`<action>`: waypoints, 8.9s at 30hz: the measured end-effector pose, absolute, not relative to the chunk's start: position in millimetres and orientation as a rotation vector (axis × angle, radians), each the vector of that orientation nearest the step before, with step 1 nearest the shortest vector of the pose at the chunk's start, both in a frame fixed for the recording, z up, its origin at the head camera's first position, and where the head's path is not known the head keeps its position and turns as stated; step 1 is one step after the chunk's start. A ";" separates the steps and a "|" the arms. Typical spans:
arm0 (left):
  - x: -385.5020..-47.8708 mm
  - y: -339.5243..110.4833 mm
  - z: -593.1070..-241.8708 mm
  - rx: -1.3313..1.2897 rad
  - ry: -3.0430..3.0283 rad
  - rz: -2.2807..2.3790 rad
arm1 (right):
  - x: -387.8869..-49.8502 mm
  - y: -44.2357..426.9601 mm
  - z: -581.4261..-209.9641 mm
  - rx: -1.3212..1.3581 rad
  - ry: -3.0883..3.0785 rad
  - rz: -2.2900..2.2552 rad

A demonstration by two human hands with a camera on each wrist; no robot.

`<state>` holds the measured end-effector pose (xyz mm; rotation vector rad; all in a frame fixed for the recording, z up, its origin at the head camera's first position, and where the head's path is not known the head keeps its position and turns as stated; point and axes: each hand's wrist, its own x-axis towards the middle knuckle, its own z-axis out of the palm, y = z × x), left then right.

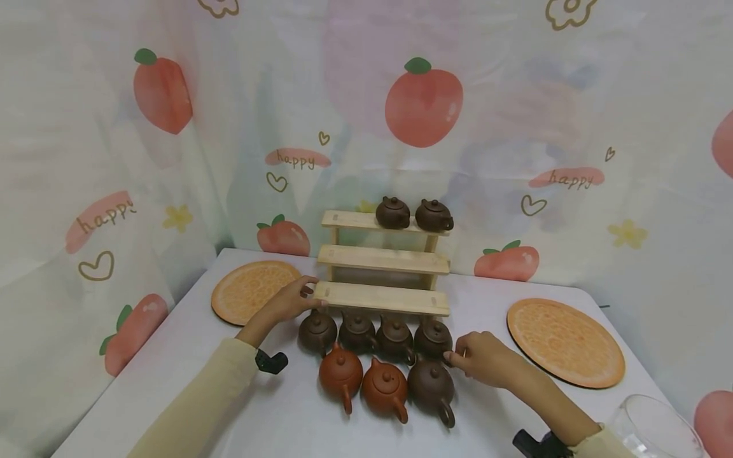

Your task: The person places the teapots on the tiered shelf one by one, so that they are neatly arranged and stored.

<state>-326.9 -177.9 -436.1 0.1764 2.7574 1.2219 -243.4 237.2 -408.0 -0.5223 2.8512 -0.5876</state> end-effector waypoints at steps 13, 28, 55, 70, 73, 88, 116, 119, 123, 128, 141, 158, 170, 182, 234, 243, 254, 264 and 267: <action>-328.2 -176.1 -436.3 0.194 2.747 1.222 | -243.5 239.0 -436.6 -0.611 2.956 -0.541; -328.8 -179.1 -438.5 0.196 2.744 1.236 | -236.6 240.8 -444.5 -0.694 3.044 -0.632; -328.5 -180.1 -437.0 0.244 2.754 1.218 | -238.0 238.2 -427.2 -0.772 3.087 -0.767; -329.5 -180.1 -437.1 0.244 2.751 1.221 | -256.4 211.2 -404.1 -0.808 3.097 -0.784; -329.8 -180.0 -437.1 0.243 2.753 1.214 | -262.1 203.6 -402.3 -0.830 3.118 -0.790; -332.3 -179.0 -441.4 0.250 2.785 1.229 | -297.3 158.0 -380.9 -0.915 3.138 -0.838; -336.5 -181.5 -442.8 0.274 2.788 1.251 | -371.0 87.7 -314.0 -0.852 3.136 -0.843; -335.8 -181.5 -441.9 0.276 2.794 1.241 | -377.9 80.0 -310.0 -0.809 3.145 -0.815; -333.5 -182.1 -438.9 0.269 2.795 1.227 | -388.3 67.0 -304.8 -0.706 3.152 -0.775; -333.1 -183.2 -437.6 0.265 2.798 1.215 | -401.7 54.3 -299.2 -0.616 3.134 -0.784; -332.3 -182.3 -436.1 0.313 2.793 1.227 | -415.9 35.1 -297.4 -0.477 3.119 -0.725; -331.3 -177.6 -433.7 0.311 2.788 1.211 | -417.0 40.6 -296.1 -0.513 3.147 -0.703; -332.3 -179.0 -431.7 0.293 2.803 1.169 | -408.6 57.5 -301.6 -0.580 3.102 -0.743; -330.6 -176.5 -431.4 0.322 2.817 1.159 | -358.3 125.3 -321.4 -0.772 3.061 -0.639; -325.9 -172.3 -430.2 0.234 2.805 1.118 | -163.5 236.8 -454.7 -0.470 2.801 -0.626; -325.9 -175.6 -430.5 0.227 2.813 1.102 | -161.9 244.9 -448.2 -0.501 2.864 -0.645; -324.3 -172.9 -428.5 0.233 2.804 1.101 | -166.5 250.3 -452.6 -0.602 3.040 -0.653; -324.5 -173.7 -428.8 0.226 2.803 1.105 | -180.9 255.2 -442.7 -0.579 3.074 -0.661; -324.4 -173.8 -429.0 0.226 2.804 1.106 | -188.3 256.4 -435.0 -0.624 3.100 -0.708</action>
